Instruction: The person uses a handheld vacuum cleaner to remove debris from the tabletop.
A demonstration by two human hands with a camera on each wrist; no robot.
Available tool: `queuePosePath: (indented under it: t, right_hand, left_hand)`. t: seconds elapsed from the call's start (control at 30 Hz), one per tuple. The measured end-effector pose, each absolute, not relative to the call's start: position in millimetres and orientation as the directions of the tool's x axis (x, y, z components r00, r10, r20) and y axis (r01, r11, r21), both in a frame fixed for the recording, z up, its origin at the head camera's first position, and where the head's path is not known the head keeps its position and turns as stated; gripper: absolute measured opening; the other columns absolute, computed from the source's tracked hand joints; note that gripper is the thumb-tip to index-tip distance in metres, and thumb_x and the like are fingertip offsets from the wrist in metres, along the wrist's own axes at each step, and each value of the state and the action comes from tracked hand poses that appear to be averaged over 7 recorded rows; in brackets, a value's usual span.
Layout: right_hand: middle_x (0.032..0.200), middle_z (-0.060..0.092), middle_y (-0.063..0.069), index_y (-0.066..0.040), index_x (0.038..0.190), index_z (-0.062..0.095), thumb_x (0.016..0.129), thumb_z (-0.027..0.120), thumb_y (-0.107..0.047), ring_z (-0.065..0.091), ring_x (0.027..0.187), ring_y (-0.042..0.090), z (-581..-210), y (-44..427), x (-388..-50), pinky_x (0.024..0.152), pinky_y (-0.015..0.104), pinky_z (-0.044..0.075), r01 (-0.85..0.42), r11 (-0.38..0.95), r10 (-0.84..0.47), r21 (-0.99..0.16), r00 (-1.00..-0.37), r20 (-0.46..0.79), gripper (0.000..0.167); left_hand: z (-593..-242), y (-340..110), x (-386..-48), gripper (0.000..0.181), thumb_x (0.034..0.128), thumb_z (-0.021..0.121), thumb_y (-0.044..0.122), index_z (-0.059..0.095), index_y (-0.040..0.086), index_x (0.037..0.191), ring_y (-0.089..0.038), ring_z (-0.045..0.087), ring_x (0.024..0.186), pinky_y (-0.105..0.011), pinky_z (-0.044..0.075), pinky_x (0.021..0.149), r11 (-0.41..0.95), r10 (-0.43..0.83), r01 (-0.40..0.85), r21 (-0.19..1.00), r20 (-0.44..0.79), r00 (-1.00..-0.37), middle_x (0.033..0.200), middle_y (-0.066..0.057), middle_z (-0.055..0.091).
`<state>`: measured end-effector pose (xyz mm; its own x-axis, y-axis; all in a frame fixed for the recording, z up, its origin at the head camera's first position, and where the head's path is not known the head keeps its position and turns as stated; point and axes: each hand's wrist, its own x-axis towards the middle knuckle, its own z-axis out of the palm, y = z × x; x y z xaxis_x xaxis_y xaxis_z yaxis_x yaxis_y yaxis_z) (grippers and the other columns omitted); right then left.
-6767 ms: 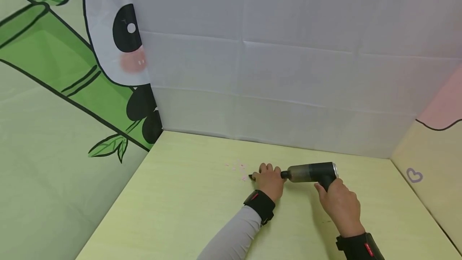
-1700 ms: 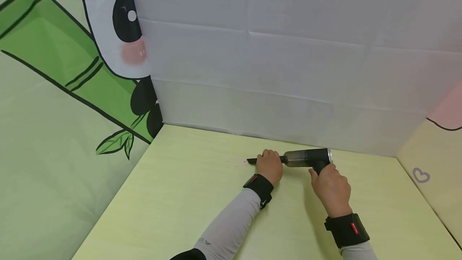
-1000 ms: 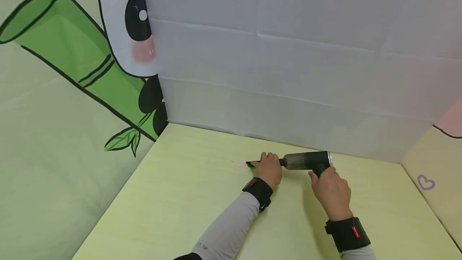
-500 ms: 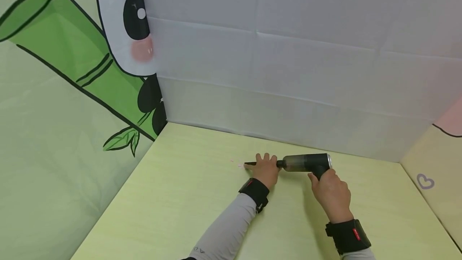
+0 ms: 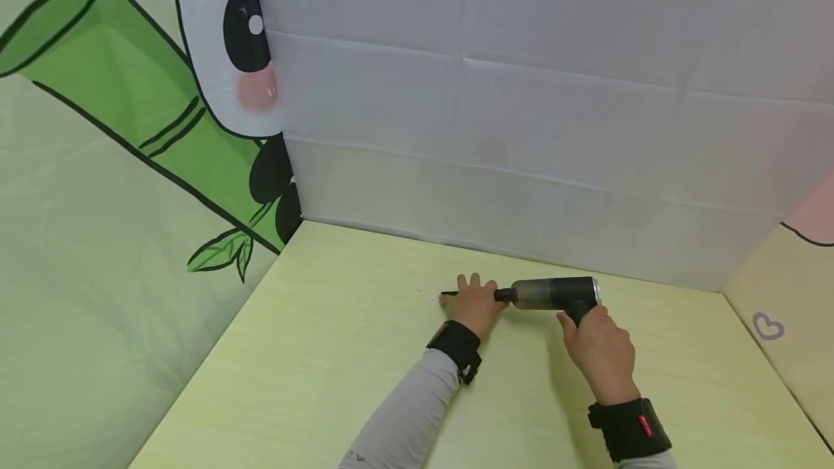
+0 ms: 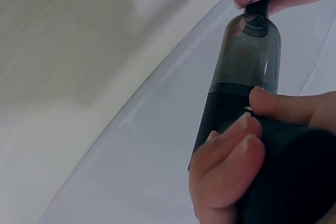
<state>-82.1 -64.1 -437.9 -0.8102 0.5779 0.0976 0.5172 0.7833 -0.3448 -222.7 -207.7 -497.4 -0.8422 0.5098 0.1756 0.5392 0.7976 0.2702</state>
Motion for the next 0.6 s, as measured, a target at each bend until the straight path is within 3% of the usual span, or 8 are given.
queuePosePath:
  t: [0.3,0.6]
  right_hand:
    - [0.067,0.056,0.022,0.014,0.091,0.049,0.097,0.066,-0.037,0.056,0.053,0.036,-440.6,-64.2,-82.7,0.043,0.045,0.043,0.518,0.786,0.585,-0.337,-0.8,0.134,0.054]
    - [0.065,0.056,0.022,0.015,0.091,0.049,0.097,0.067,-0.037,0.056,0.052,0.037,-441.7,-62.7,-88.3,0.043,0.046,0.043,0.497,0.8,0.569,-0.336,-0.807,0.159,0.055]
  left_hand:
    - [-499.2,-194.7,-217.8,0.039,0.096,0.061,0.056,0.069,0.02,0.11,-0.026,0.054,0.108,-0.047,0.054,0.085,0.839,0.514,0.54,0.072,0.222,-0.828,0.106,-0.005,0.062]
    - [-505.8,-188.1,-219.9,0.041,0.097,0.063,0.052,0.067,0.017,0.117,-0.025,0.055,0.11,-0.041,0.054,0.087,0.853,0.506,0.522,-0.001,0.251,-0.825,0.111,-0.005,0.063]
